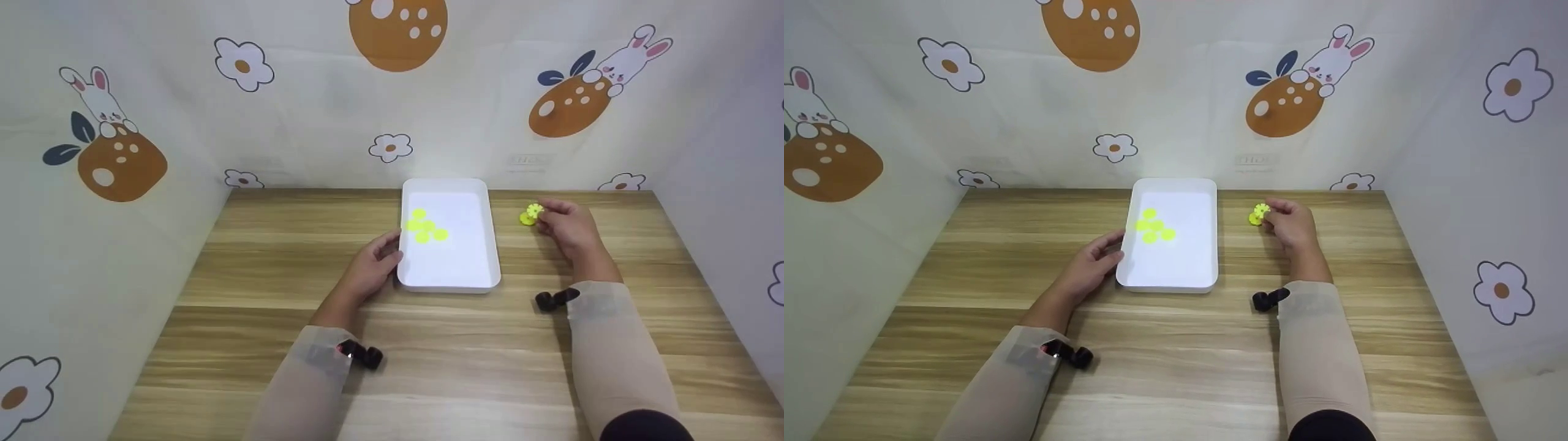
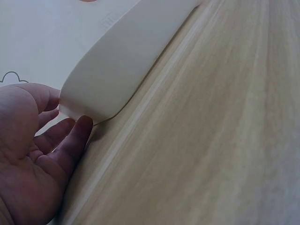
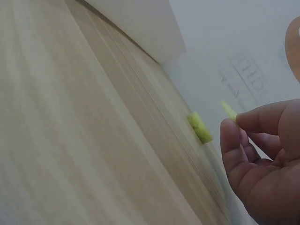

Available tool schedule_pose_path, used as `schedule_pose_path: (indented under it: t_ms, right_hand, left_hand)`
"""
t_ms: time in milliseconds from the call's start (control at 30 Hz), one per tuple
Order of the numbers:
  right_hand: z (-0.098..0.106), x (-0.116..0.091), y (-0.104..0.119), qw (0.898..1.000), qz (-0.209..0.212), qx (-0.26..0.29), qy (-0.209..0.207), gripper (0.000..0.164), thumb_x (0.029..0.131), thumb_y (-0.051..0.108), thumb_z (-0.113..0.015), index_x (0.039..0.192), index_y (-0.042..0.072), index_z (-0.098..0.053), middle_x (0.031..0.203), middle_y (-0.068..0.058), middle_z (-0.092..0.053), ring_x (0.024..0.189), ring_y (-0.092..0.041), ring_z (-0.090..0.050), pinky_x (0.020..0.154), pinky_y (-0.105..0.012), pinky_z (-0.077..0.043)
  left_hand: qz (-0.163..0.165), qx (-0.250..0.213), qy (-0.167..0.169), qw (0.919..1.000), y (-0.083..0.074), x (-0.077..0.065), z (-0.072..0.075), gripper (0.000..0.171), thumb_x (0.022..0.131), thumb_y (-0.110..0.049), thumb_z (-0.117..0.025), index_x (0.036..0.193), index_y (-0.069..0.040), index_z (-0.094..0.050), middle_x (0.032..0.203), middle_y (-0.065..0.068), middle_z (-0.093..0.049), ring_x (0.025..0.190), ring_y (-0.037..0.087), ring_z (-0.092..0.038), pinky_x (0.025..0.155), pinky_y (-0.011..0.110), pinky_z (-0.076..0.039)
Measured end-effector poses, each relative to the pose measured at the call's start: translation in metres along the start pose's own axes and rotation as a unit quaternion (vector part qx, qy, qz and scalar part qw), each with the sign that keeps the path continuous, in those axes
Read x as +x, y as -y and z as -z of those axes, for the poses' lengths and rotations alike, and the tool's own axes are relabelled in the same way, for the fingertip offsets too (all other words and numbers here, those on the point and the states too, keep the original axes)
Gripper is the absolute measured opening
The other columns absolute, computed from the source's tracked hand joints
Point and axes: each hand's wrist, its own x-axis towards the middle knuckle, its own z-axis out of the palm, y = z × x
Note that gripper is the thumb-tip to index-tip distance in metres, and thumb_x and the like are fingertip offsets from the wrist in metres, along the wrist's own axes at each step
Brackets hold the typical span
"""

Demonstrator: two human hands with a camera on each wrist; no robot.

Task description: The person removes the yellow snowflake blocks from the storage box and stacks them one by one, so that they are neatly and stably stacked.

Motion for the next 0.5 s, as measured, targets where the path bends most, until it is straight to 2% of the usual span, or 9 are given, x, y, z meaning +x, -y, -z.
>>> schedule_pose_path:
  t_ms: [233,500]
  right_hand:
    - [-0.0003,-0.0006,-0.0019,0.998,-0.020,-0.056,-0.025,0.049,0.106,0.009,-0.063,0.154,0.002,-0.055,0.125,-0.001,-0.061,0.099,-0.005,-0.069,0.095,-0.019,-0.063]
    - [-0.0040,-0.0022,-0.0025,0.995,-0.024,-0.085,-0.040,0.048,0.104,0.012,-0.069,0.150,0.003,-0.059,0.118,0.000,-0.066,0.093,-0.005,-0.071,0.091,-0.020,-0.064]
  left_hand:
    - [-0.002,0.001,-0.004,1.0000,-0.0007,-0.0004,-0.0009,0.055,0.107,-0.011,-0.062,0.160,-0.008,-0.049,0.164,0.015,-0.052,0.153,0.031,-0.051,0.128,0.045,-0.043]
    - [0.015,0.008,-0.013,0.9998,-0.0019,0.0001,-0.0017,0.054,0.107,-0.014,-0.063,0.159,-0.013,-0.051,0.165,0.012,-0.052,0.153,0.029,-0.051,0.127,0.044,-0.044]
